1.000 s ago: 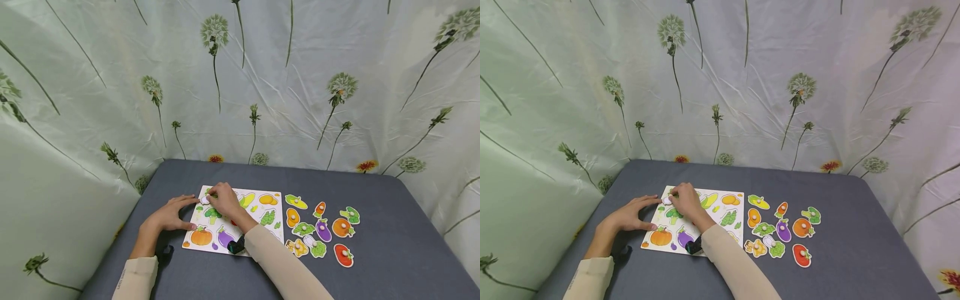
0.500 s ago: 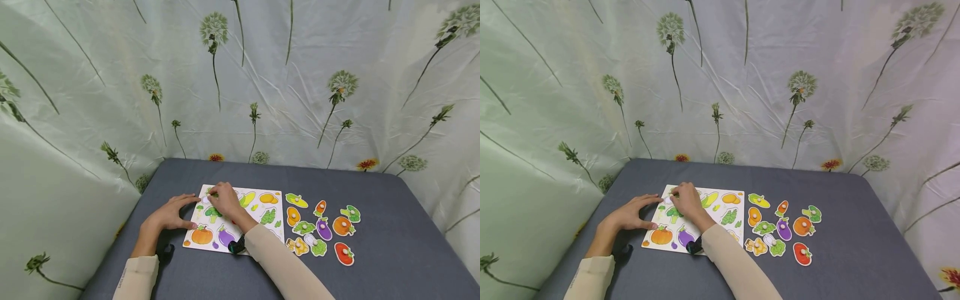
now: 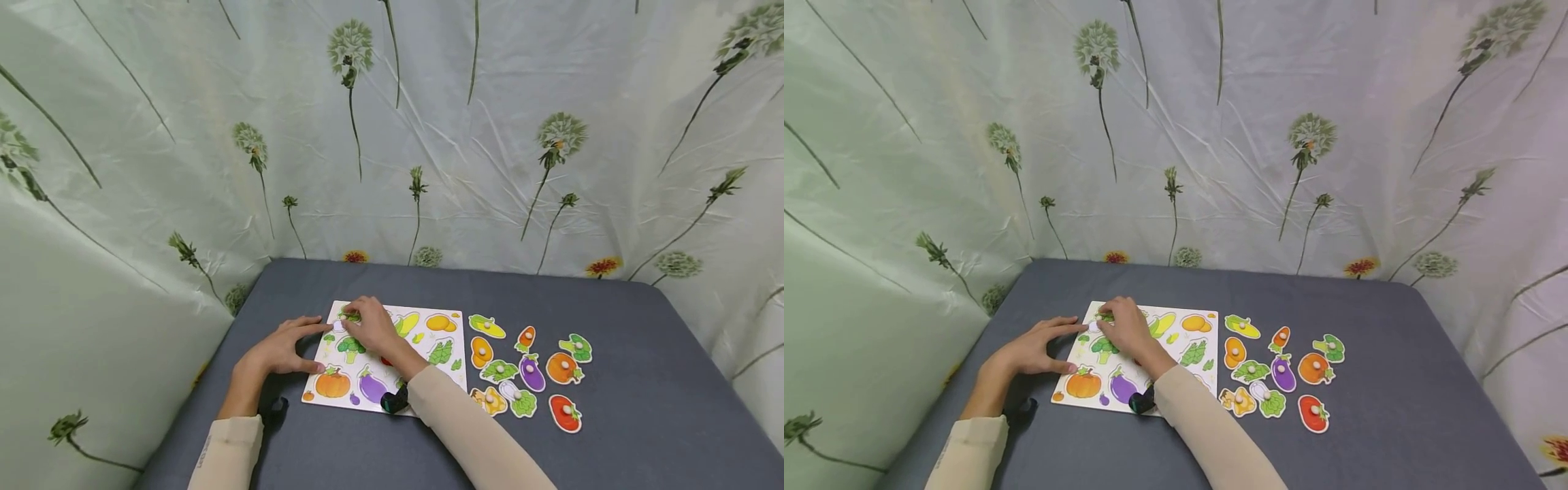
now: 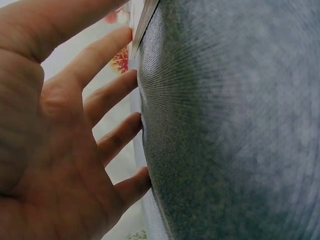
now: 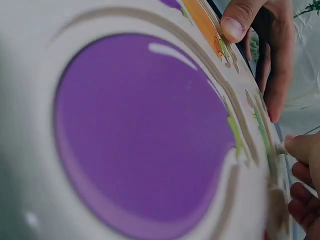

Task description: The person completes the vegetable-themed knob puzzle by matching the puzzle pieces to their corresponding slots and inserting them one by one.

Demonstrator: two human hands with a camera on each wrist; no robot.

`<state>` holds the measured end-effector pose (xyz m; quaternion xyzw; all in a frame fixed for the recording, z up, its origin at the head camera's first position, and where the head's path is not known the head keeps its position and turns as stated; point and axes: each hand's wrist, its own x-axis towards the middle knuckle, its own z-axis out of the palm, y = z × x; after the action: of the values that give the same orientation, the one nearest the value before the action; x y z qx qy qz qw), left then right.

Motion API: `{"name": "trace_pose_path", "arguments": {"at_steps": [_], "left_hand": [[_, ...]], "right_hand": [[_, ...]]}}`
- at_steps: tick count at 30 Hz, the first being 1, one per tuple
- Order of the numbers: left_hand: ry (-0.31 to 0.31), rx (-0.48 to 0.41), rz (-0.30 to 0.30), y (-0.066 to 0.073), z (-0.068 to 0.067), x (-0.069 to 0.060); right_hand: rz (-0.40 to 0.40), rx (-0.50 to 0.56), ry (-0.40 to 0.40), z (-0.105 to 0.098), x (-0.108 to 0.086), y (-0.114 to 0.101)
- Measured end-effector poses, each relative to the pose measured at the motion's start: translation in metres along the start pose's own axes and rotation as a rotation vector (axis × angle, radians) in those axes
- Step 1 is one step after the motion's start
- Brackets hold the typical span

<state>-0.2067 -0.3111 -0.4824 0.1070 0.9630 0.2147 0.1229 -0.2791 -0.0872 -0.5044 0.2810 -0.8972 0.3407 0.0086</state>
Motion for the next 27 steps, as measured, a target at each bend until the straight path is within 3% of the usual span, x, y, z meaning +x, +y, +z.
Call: {"name": "trace_pose_path", "arguments": {"at_steps": [12,21,27], "left_hand": [[-0.016,-0.013,0.048,0.002,-0.002,-0.002],[-0.021,-0.013,0.028,0.001,-0.001,-0.002],[-0.007,-0.019,0.057,-0.001,-0.001,-0.002]], "right_hand": [[-0.02,0.062,0.011,-0.035,-0.015,0.005],[-0.018,0.061,0.037,-0.067,-0.04,0.032],[0.023,0.034,0.083,-0.096,-0.062,0.056]]}}
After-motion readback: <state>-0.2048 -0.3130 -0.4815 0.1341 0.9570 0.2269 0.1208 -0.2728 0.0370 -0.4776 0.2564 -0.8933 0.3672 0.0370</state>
